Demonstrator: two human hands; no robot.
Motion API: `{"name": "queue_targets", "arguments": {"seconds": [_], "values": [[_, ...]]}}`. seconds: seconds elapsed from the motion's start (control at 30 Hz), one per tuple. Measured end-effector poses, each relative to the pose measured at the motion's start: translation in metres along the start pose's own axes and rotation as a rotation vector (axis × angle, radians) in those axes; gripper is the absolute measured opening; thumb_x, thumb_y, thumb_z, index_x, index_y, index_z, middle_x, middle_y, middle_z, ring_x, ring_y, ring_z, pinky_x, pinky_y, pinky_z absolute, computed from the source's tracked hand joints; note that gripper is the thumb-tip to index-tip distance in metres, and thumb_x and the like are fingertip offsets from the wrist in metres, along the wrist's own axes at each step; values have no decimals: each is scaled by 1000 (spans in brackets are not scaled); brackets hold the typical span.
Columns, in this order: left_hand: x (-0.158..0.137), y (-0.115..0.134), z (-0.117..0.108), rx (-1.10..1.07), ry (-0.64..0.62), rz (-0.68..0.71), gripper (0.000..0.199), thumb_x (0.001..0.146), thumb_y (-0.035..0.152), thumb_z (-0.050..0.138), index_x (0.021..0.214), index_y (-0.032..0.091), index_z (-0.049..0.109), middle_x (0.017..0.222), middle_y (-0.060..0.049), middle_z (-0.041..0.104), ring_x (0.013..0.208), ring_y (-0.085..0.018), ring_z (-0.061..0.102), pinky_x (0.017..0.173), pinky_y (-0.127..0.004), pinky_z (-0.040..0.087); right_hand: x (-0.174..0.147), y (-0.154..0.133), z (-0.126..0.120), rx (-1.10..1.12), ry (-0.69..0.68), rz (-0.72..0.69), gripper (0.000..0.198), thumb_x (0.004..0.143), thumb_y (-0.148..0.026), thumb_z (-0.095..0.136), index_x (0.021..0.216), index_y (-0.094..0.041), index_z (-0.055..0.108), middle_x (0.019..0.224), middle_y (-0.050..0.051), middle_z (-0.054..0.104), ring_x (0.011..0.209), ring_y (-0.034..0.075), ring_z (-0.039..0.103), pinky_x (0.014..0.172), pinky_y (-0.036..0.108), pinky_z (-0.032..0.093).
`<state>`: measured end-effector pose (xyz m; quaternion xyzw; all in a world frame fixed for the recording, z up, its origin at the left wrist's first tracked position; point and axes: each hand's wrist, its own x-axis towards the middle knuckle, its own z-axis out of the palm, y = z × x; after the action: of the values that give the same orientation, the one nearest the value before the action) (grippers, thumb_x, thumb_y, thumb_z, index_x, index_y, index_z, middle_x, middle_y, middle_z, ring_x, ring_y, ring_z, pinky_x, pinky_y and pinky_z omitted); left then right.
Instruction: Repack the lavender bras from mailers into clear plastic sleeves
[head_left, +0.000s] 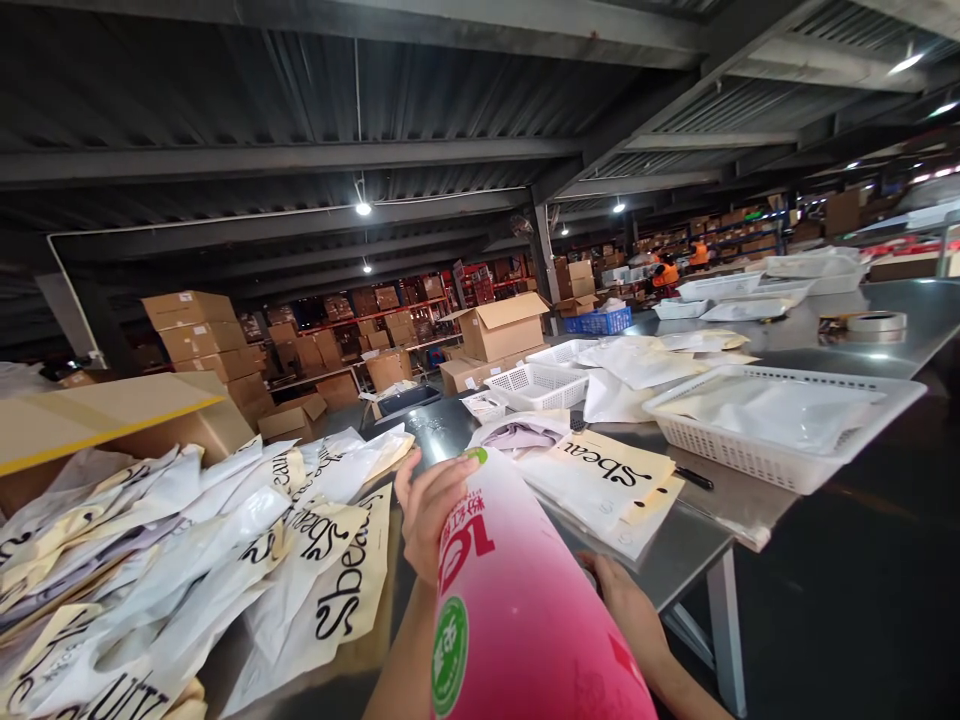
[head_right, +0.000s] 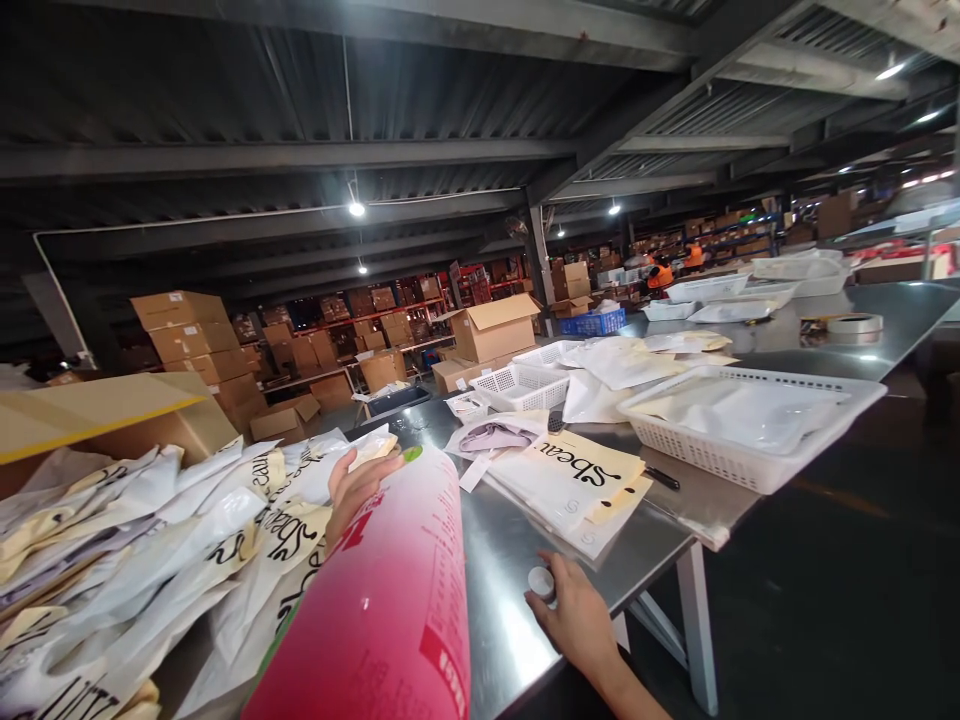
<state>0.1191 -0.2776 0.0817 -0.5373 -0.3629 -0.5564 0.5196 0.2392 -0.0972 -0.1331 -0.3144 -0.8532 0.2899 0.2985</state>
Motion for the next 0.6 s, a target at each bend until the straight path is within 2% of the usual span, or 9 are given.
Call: {"name": "queue_targets", "arguments": {"seconds": [0.1, 0.23, 0.43, 0.6], "values": [[4, -3, -2, 9, 7, 5, 26, 96, 23, 46, 119, 27, 57, 104, -3, 74, 101, -21, 69, 108, -51, 37, 1, 3, 2, -8, -57, -9, 51, 75, -46, 51, 118, -20, 59, 125, 14, 64, 121, 32, 60, 98, 43, 48], [8, -6, -5, 6, -18, 28, 27, 98, 23, 45, 121, 28, 56, 106, -3, 74, 102, -20, 68, 109, -48, 36, 3, 8, 4, 22, -63, 6, 54, 74, -49, 52, 120, -23, 56, 120, 13, 66, 115, 33, 63, 94, 45, 50], [12, -6, -4, 19, 5, 10, 22, 97, 23, 47, 117, 27, 57, 104, -3, 74, 102, -21, 69, 110, -50, 35, 5, 17, 11, 115, 5, -25, 42, 72, -49, 57, 111, -35, 55, 114, 7, 69, 112, 36, 65, 93, 51, 50], [15, -10, -7, 20, -5, 34, 24, 96, 22, 47, 117, 27, 58, 105, -3, 74, 101, -21, 69, 109, -49, 36, 6, 24, 14, 230, 85, 13, 42, 65, -47, 61, 105, -38, 54, 106, 4, 70, 105, 38, 67, 89, 52, 52]]}}
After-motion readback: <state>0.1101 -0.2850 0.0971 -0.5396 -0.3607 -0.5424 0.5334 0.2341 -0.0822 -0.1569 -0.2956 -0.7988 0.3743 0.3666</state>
